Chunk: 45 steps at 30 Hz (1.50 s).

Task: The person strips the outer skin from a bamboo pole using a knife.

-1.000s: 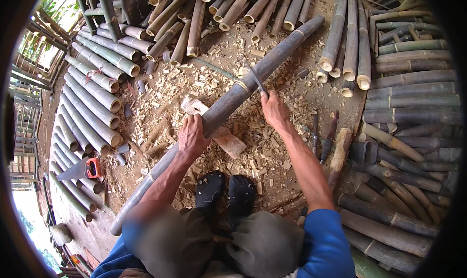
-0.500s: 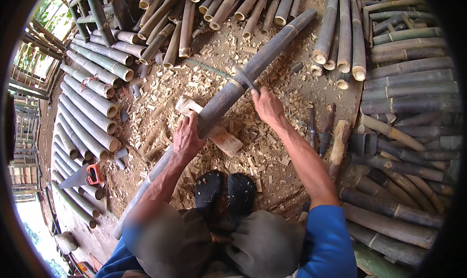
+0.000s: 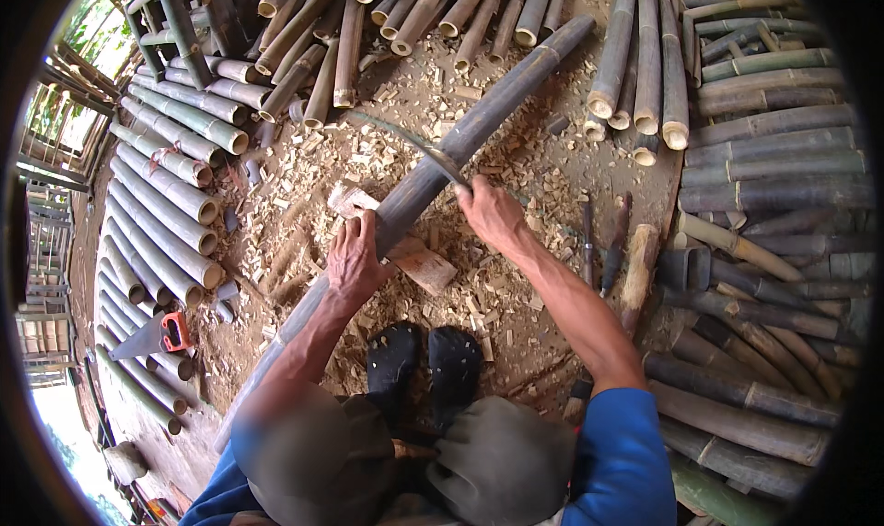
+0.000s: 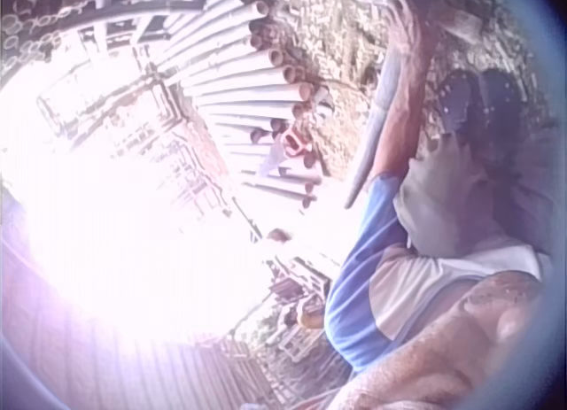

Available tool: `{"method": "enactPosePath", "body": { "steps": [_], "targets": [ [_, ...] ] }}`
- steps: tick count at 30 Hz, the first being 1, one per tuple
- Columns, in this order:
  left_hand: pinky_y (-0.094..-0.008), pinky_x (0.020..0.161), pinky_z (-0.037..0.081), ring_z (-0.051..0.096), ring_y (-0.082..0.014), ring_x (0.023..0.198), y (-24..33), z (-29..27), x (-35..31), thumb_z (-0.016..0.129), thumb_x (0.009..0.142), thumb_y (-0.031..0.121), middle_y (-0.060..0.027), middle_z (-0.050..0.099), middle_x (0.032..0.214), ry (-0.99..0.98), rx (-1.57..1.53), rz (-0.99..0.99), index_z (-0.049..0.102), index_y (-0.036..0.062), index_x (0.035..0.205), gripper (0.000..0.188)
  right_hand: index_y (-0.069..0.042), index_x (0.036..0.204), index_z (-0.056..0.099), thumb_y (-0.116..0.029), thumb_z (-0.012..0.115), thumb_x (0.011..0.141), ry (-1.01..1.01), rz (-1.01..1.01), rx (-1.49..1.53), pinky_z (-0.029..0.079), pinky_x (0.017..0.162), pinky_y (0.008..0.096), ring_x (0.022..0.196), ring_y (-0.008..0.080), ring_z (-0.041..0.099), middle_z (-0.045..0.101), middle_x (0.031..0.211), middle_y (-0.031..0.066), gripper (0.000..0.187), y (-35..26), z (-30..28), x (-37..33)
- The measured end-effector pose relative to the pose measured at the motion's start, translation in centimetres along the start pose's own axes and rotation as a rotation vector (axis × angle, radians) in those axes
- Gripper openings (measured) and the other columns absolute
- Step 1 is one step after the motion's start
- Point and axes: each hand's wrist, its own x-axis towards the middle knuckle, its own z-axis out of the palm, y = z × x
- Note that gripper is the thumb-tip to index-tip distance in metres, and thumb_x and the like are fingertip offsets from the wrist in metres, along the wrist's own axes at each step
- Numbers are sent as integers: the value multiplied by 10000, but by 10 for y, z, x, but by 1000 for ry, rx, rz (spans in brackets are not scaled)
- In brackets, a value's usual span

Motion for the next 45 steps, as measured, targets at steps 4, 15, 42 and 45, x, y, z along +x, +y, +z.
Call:
{"method": "enactPosePath", "body": {
  "steps": [4,15,42,45],
  "targets": [
    [-516,970,492,555,-400,1192,2,1,5,915,700,164,-210,553,1290,-28,84,-35,468,81,1405,839,-32,1042,559,-442,373,1164,-1,169,105,296,298,270,411,72,367,461,594,-27,466,-14,-25,5],
    [-509,956,515,619,-401,1102,-3,-12,2,866,685,126,-219,628,1165,-65,-134,-46,453,53,1435,860,-41,1031,566,-451,410,1154,5,-37,-71,309,306,297,392,91,368,436,562,-37,456,-4,-15,11],
    [-486,958,523,617,-383,1131,-3,-15,21,899,682,190,-183,623,1203,-50,-270,15,584,81,1403,794,-62,1007,540,-457,413,1149,91,306,140,322,327,275,430,85,374,473,622,-36,438,1,-28,23],
    [-487,964,526,627,-390,1115,-15,-18,16,914,709,284,-191,622,1193,-68,-271,29,581,58,1396,796,-51,1040,575,-444,403,1155,-44,-49,-71,328,330,295,435,90,390,468,607,-26,444,-8,-14,14]
  ]
}}
